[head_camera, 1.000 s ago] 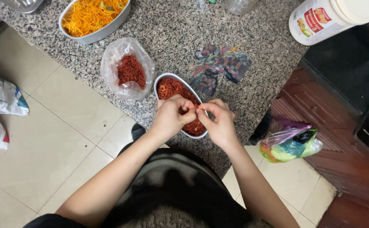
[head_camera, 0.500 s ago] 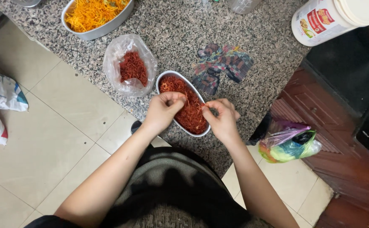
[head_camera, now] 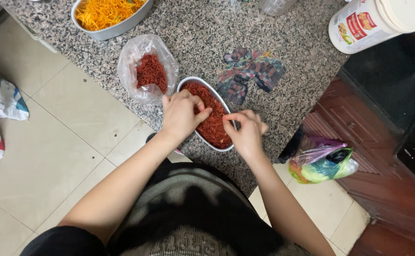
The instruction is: Transferring shredded food from a plastic bag into a container.
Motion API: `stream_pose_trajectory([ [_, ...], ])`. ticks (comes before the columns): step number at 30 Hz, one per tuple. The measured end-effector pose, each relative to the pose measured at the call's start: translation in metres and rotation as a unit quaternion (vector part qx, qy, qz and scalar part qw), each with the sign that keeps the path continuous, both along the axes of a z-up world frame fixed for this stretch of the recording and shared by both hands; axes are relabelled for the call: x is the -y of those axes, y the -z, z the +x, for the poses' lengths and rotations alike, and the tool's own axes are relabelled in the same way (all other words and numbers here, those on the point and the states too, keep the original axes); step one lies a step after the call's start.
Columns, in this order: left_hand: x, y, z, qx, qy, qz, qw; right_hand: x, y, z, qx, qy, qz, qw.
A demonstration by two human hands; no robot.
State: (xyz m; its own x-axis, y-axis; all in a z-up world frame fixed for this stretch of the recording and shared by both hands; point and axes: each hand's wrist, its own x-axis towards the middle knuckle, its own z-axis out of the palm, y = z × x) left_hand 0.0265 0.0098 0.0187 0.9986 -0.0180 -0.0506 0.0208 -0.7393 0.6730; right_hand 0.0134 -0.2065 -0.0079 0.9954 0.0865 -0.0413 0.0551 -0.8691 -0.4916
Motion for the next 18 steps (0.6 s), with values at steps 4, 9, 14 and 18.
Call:
stream_pose_trajectory([
  [4,-0.001,0.012,-0.001,0.022,0.013,0.027,0.999,0.021,0.012,0.002,-0.012,-0.007,-0.005,1.0],
  [9,-0.005,0.015,-0.01,0.084,0.026,-0.024,0.996,0.037,0.0,-0.009,-0.043,0.004,-0.026,0.999],
  [14,-0.012,0.0,-0.025,0.041,0.014,-0.075,0.996,0.037,0.0,-0.035,-0.052,-0.003,-0.047,0.998],
  [18,-0.016,-0.002,-0.035,0.022,0.009,-0.111,0.994,0.025,0.004,-0.043,-0.051,0.02,-0.022,0.998],
])
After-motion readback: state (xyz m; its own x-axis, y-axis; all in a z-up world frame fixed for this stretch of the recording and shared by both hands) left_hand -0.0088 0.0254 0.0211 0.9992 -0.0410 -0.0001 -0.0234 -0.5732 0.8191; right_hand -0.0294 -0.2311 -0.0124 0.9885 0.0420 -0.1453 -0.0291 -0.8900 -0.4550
